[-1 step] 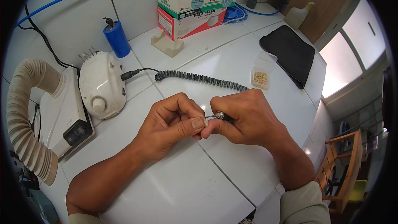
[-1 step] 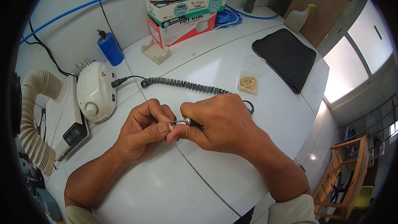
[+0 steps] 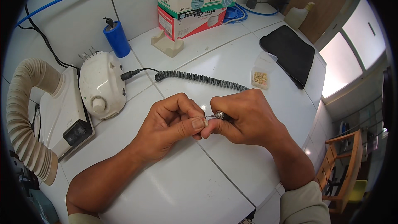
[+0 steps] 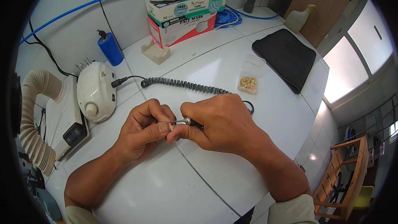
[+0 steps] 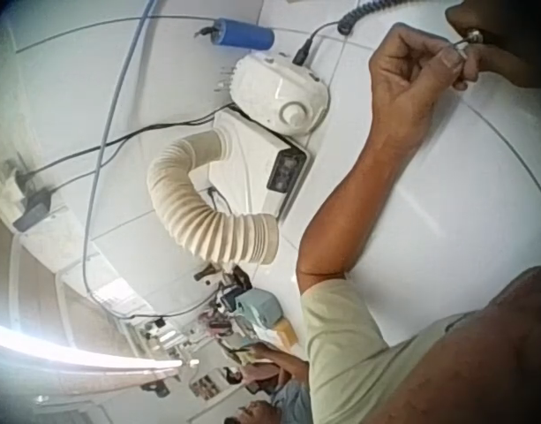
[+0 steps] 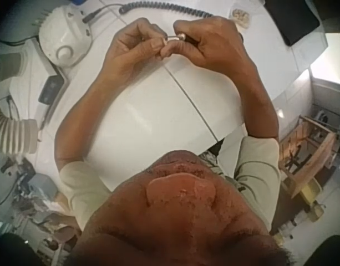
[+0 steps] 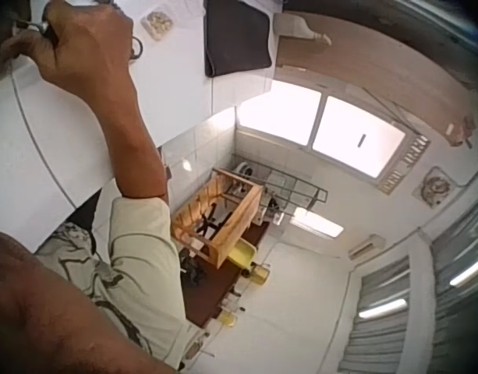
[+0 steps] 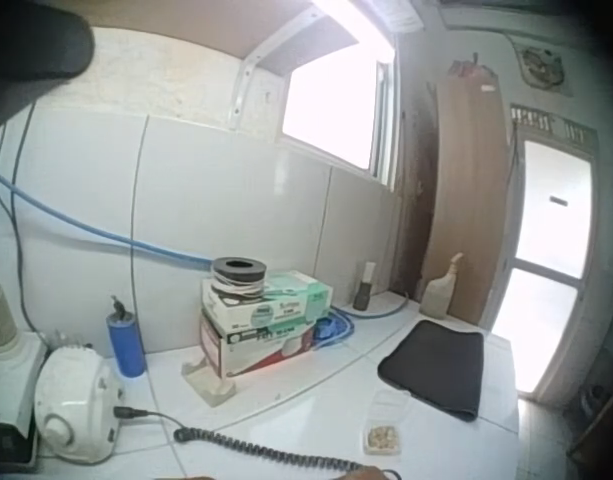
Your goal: Trimming and finishing a dental appliance component using a rotary handpiece at a laboratory bench.
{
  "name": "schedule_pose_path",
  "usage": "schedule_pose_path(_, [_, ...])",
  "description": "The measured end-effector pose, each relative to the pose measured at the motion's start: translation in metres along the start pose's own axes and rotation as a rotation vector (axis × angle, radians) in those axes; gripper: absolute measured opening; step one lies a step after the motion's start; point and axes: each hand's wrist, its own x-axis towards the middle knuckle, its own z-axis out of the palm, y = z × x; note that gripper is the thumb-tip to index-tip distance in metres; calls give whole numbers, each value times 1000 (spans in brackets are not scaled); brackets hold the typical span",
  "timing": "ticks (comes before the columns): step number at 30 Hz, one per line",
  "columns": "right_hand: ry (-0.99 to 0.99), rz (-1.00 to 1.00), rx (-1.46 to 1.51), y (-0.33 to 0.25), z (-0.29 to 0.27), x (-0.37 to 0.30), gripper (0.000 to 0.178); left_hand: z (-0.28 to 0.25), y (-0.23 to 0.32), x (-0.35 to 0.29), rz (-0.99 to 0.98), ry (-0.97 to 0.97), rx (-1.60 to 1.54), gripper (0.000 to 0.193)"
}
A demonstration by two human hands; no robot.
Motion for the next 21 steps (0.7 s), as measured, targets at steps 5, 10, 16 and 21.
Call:
schedule_pose_path(5, [-10,10,9,1,1,0,55,1,0,0,-10,17,12,10])
schedule_pose_path(10, [-8,2,13,1,0,0,55,1,-2,0,39,16,10,14])
schedule_pose_path(16, [8,-9,23,0,1,0,56,-1,-1,0,50,-12,17,13])
schedule_pose_path(21, [-14,1,14,1,0,0,55,2,2,-1,-7,4,25,10])
